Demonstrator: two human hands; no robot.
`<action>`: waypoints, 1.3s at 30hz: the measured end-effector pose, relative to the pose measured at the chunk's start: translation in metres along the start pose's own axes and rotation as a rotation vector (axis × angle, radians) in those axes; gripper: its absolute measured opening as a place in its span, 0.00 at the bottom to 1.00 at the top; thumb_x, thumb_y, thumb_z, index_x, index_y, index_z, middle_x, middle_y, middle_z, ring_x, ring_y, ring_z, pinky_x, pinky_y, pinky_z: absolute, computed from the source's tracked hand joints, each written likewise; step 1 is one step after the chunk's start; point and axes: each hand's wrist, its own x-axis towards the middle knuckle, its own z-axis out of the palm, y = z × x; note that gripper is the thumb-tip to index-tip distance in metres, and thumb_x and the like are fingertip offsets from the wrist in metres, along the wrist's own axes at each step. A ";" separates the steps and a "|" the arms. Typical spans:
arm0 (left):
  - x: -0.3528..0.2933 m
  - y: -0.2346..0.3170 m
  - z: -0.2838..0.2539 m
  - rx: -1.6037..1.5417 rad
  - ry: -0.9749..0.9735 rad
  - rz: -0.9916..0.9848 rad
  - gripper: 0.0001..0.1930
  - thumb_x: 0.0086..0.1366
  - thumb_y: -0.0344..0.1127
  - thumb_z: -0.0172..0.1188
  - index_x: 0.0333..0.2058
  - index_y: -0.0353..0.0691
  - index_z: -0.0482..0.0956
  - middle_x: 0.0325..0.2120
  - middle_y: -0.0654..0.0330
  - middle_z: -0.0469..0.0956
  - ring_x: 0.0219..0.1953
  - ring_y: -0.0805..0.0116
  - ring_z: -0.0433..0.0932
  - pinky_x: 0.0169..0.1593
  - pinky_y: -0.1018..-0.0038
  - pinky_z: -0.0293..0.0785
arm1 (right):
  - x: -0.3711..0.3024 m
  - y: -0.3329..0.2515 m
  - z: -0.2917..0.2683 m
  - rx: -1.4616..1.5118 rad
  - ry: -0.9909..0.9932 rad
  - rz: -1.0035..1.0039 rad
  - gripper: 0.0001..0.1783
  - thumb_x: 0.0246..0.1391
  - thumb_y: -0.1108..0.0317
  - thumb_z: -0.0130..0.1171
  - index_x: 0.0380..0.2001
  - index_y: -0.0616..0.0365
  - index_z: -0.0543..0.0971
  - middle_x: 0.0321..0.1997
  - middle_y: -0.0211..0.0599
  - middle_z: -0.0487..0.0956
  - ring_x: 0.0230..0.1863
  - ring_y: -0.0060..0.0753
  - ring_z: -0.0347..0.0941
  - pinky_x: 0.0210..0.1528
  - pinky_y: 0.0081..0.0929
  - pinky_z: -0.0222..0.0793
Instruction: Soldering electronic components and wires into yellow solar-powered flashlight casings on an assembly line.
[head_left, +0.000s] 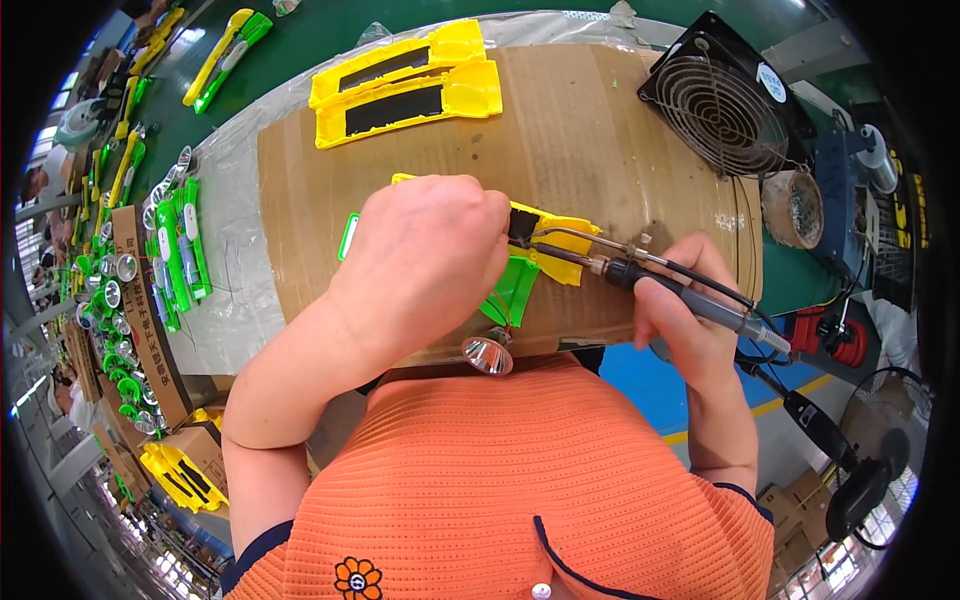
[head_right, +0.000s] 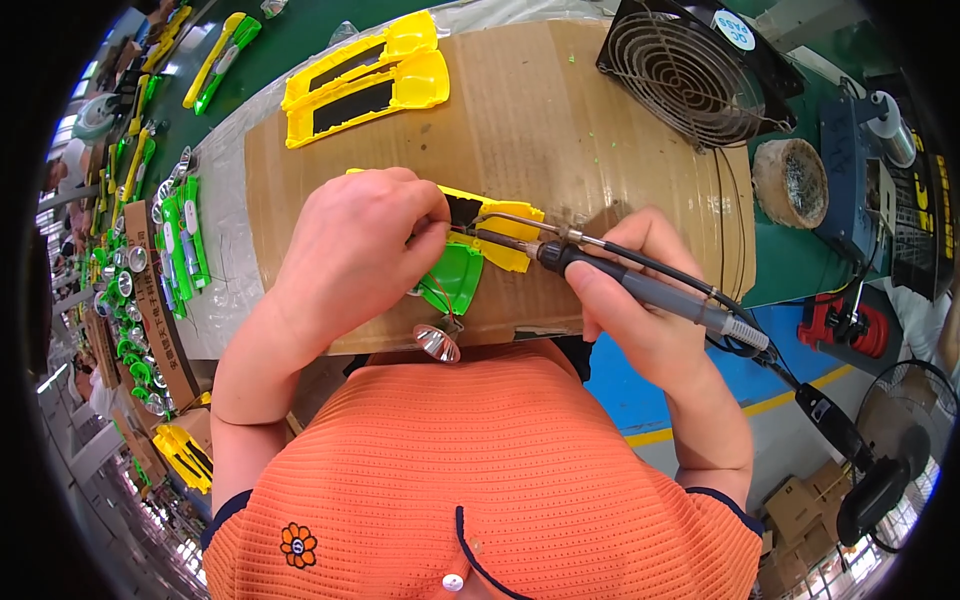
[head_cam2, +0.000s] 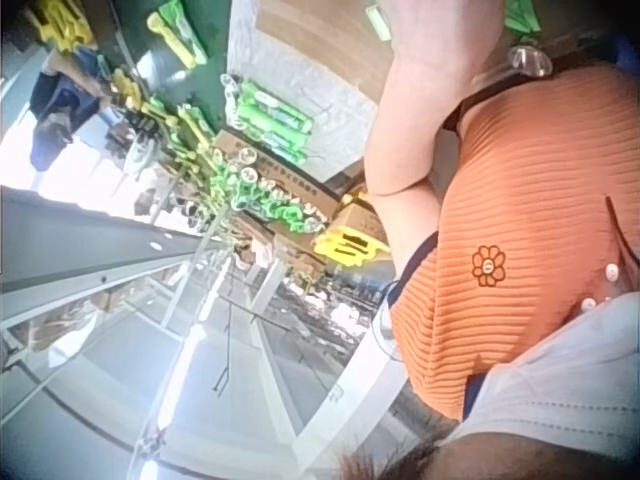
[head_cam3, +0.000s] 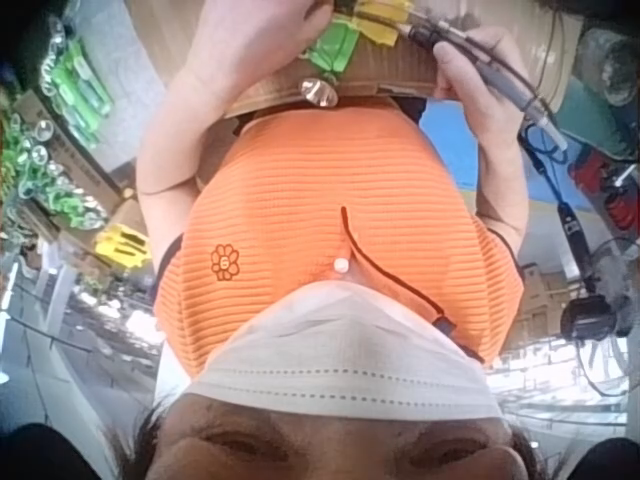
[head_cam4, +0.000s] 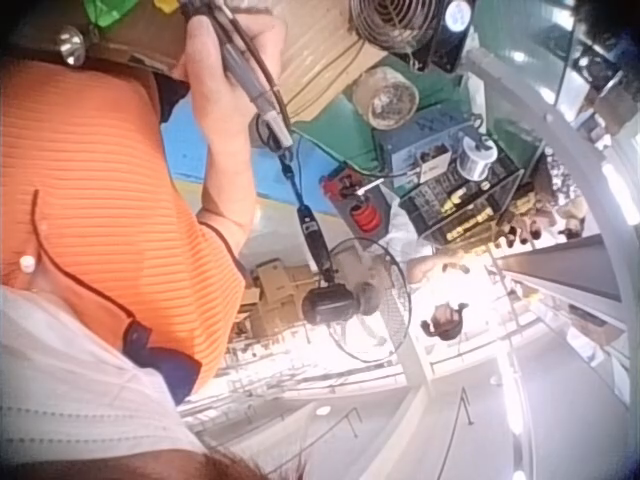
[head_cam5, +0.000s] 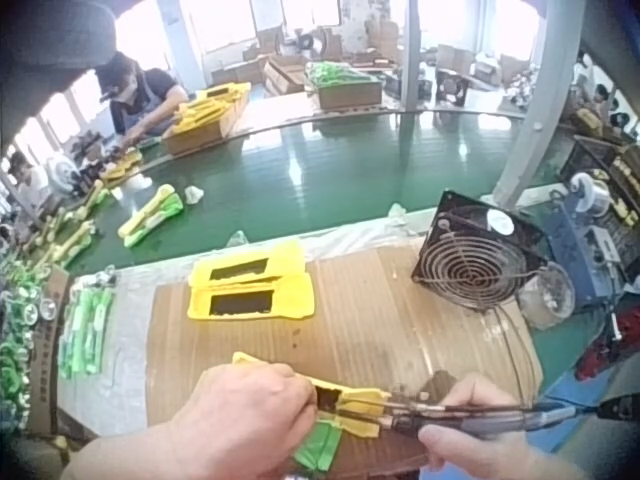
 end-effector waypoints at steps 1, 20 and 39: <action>0.000 0.000 0.000 0.004 -0.005 -0.004 0.06 0.58 0.32 0.59 0.27 0.36 0.81 0.25 0.54 0.78 0.32 0.51 0.78 0.39 0.59 0.74 | -0.002 0.001 -0.002 0.025 0.009 -0.018 0.10 0.56 0.78 0.62 0.34 0.60 0.69 0.21 0.31 0.76 0.18 0.17 0.71 0.19 0.17 0.64; 0.000 -0.013 -0.003 0.024 0.113 -0.038 0.06 0.58 0.34 0.60 0.26 0.38 0.80 0.25 0.54 0.78 0.33 0.52 0.79 0.39 0.60 0.75 | 0.024 0.017 0.033 0.537 0.077 -0.080 0.06 0.66 0.69 0.49 0.35 0.56 0.66 0.19 0.31 0.68 0.17 0.25 0.65 0.65 0.56 0.66; -0.030 0.014 -0.031 0.084 -0.322 0.585 0.16 0.54 0.31 0.61 0.44 0.45 0.80 0.41 0.63 0.74 0.38 0.63 0.76 0.41 0.69 0.74 | 0.015 0.025 0.028 0.427 0.281 -0.244 0.07 0.66 0.69 0.50 0.32 0.54 0.66 0.17 0.27 0.64 0.15 0.20 0.60 0.68 0.53 0.64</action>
